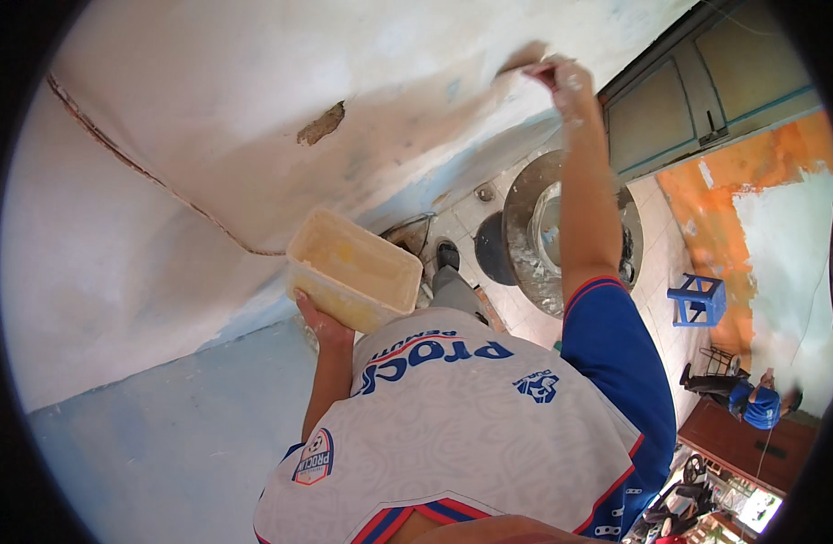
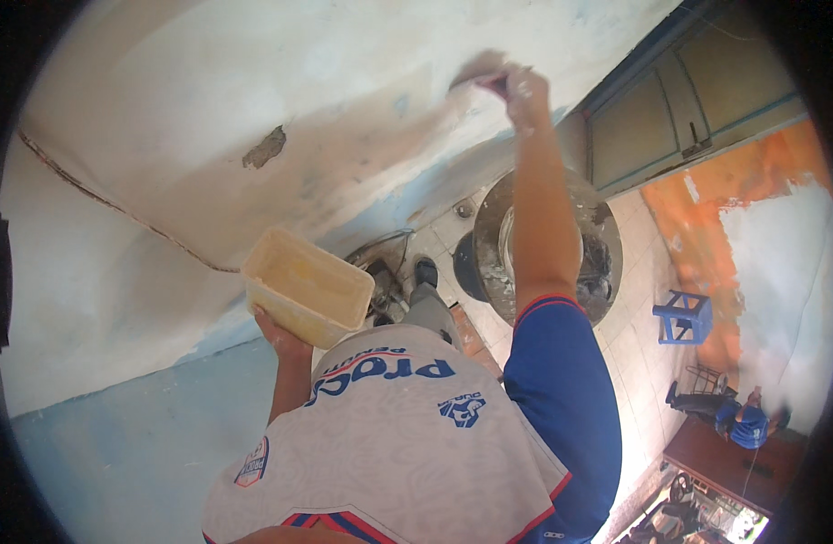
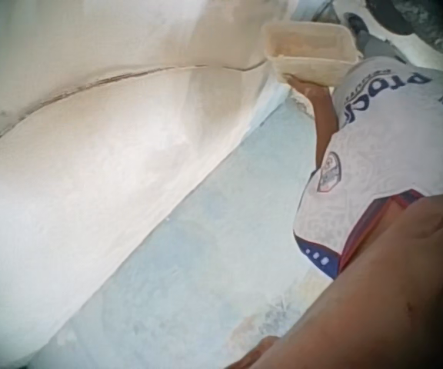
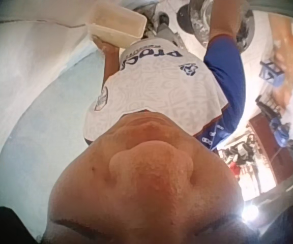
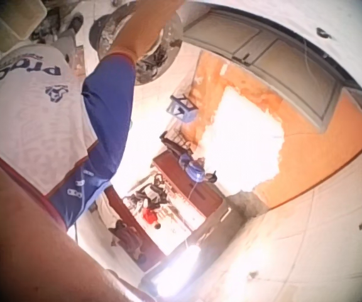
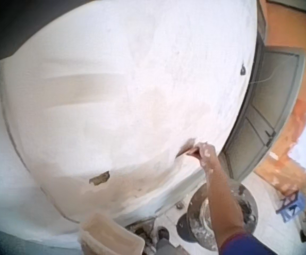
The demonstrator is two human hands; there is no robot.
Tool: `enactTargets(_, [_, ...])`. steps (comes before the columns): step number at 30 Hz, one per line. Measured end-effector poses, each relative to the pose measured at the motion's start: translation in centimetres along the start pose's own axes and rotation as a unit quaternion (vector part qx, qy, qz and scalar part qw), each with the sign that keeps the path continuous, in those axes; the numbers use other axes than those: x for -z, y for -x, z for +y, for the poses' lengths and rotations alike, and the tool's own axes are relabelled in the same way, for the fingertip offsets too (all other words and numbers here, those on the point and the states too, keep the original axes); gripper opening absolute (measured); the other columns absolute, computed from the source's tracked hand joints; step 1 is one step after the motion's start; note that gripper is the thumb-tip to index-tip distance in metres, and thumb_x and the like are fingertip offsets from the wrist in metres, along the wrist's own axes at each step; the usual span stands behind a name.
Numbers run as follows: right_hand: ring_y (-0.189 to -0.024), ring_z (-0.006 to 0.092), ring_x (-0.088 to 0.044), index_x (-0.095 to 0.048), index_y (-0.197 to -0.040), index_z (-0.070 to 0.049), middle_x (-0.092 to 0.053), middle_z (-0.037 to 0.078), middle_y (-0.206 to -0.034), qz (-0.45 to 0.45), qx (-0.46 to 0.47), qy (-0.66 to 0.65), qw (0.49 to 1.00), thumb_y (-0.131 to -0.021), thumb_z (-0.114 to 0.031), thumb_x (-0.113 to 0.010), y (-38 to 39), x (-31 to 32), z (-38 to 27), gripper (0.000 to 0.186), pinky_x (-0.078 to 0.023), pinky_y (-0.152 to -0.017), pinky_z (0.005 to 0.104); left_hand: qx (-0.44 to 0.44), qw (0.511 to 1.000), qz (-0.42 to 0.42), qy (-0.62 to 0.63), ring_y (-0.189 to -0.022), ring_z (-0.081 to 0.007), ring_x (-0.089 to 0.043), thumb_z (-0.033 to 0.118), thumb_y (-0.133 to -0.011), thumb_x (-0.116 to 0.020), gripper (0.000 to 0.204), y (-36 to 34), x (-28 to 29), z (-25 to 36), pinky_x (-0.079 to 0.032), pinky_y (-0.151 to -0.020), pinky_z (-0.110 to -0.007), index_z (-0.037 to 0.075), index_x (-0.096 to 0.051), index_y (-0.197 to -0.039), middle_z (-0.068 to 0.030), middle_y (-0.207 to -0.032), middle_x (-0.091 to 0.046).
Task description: The person patches a hole in a wall by applying filler from a container with a putty knife and smoothing it over the damaged area.
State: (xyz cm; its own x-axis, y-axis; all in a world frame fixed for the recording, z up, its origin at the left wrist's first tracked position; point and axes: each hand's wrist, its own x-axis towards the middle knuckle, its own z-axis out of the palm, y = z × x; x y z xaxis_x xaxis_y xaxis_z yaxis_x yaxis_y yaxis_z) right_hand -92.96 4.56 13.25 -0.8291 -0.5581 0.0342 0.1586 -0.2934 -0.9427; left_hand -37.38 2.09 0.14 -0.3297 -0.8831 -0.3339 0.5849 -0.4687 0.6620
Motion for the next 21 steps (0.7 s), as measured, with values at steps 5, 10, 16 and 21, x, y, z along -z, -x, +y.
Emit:
enactTargets(5, [-0.084,0.0271,-0.072,-0.068,-0.087,0.009,-0.074,0.023,-0.096,-0.084,0.062,-0.039,0.994,-0.094,-0.004,-0.044,6.5,-2.1,-4.7,0.028,-0.060,-0.096,0.0354,-0.040,0.999,-0.002,0.010,-0.142,-0.0330,-0.044,0.062,-0.102,-0.042,0.072,0.5,1.2,-0.2,-0.039,-0.117,-0.048,0.013,-0.036,-0.155,-0.0113,-0.155,-0.045])
enactTargets(10, [-0.061,0.0280,-0.068,-0.065,-0.075,0.002,-0.071,0.017,-0.073,0.083,-0.093,0.044,0.991,-0.089,-0.003,-0.047,4.8,6.9,13.5,0.023,-0.063,-0.063,0.0367,-0.038,0.999,-0.002,-0.012,-0.141,-0.0326,-0.044,0.063,-0.102,-0.043,0.073,0.1,-0.8,0.3,-0.040,-0.117,-0.048,0.013,-0.035,-0.155,-0.0112,-0.155,-0.044])
enactTargets(16, [-0.073,0.0170,-0.065,-0.070,-0.089,0.002,-0.070,0.011,-0.083,-0.059,0.019,-0.082,0.995,-0.096,-0.007,-0.055,0.1,5.1,6.8,0.019,-0.059,-0.076,0.0327,-0.043,0.999,-0.009,-0.023,-0.142,-0.0322,-0.044,0.063,-0.102,-0.041,0.074,0.1,-1.1,0.0,-0.040,-0.117,-0.048,0.013,-0.033,-0.156,-0.0111,-0.155,-0.043])
enactTargets(21, [-0.073,0.0159,-0.064,-0.070,-0.090,0.000,-0.070,0.011,-0.087,-0.077,-0.036,-0.093,0.992,-0.096,-0.008,-0.060,4.0,4.6,2.0,0.015,-0.057,-0.072,0.0298,-0.056,0.997,-0.012,-0.044,-0.142,-0.0323,-0.044,0.063,-0.103,-0.040,0.073,0.5,-1.3,-0.1,-0.040,-0.117,-0.048,0.013,-0.032,-0.156,-0.0113,-0.155,-0.043])
